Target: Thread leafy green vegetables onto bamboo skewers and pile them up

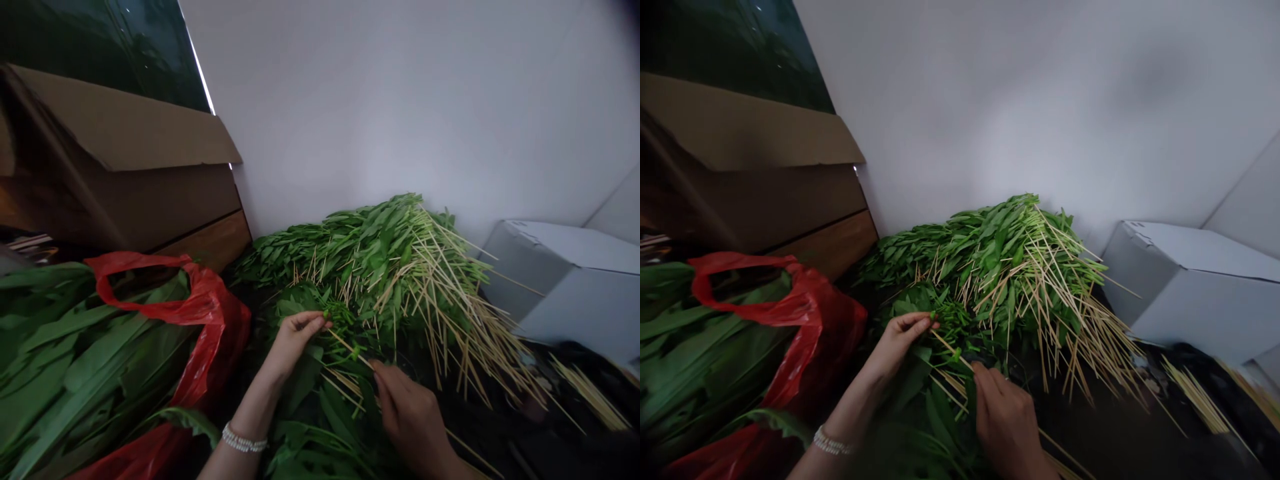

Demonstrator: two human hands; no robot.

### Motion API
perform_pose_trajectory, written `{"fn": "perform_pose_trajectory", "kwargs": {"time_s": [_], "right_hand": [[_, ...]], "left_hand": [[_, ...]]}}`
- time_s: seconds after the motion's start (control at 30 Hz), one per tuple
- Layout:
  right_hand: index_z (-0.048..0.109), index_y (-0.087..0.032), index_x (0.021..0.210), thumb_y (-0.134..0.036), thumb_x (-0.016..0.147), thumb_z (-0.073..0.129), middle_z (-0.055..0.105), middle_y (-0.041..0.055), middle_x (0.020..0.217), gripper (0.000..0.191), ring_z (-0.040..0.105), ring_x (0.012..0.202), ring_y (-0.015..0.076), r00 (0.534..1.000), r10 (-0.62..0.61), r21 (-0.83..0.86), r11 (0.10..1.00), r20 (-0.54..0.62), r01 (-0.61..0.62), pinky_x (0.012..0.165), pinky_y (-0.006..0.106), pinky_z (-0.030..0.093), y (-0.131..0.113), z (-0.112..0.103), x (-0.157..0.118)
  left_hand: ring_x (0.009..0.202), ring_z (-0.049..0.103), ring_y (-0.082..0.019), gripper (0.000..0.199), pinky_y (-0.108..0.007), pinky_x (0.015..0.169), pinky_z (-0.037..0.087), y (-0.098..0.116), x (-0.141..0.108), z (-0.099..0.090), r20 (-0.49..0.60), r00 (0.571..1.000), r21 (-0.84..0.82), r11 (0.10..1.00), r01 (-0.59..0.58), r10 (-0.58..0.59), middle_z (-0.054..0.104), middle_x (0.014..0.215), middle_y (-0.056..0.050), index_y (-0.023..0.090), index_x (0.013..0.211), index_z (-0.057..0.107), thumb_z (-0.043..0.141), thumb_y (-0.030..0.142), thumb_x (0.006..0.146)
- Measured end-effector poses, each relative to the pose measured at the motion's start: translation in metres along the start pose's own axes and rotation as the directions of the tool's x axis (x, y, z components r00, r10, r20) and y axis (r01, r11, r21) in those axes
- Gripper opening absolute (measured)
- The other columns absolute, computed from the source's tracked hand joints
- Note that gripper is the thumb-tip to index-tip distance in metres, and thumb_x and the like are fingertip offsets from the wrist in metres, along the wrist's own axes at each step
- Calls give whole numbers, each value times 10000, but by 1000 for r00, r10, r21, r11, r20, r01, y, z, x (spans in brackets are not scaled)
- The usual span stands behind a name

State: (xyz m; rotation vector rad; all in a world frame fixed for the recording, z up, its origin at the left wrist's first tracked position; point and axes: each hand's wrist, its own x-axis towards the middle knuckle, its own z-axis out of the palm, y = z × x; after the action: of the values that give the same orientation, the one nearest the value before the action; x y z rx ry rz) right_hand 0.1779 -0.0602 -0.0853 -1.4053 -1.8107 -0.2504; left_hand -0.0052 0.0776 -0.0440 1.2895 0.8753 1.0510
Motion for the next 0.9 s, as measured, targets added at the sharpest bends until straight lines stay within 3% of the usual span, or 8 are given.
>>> {"fn": "perform_pose_trajectory", "kwargs": {"time_s": [0.13, 0.9], "right_hand": [[579, -147, 1139, -146, 947, 359, 670, 73, 854, 292, 666, 757, 147, 999, 47, 3, 999, 20, -47, 737, 240, 524, 3, 1, -1], [576, -144, 1160, -159, 952, 363, 671, 71, 904, 298, 664, 779, 145, 995, 87, 29, 996, 39, -88, 751, 237, 512, 5, 4, -4]], "left_hand": [[772, 692, -179, 316, -290, 820, 501, 1, -1, -1, -14, 1000, -72, 997, 25, -26, 764, 819, -82, 133, 883, 744, 772, 371, 677], [728, 677, -156, 218, -261, 787, 503, 2, -4, 2, 21, 1000, -30, 999, 13, -12, 760, 757, -43, 153, 814, 757, 781, 320, 674]]}}
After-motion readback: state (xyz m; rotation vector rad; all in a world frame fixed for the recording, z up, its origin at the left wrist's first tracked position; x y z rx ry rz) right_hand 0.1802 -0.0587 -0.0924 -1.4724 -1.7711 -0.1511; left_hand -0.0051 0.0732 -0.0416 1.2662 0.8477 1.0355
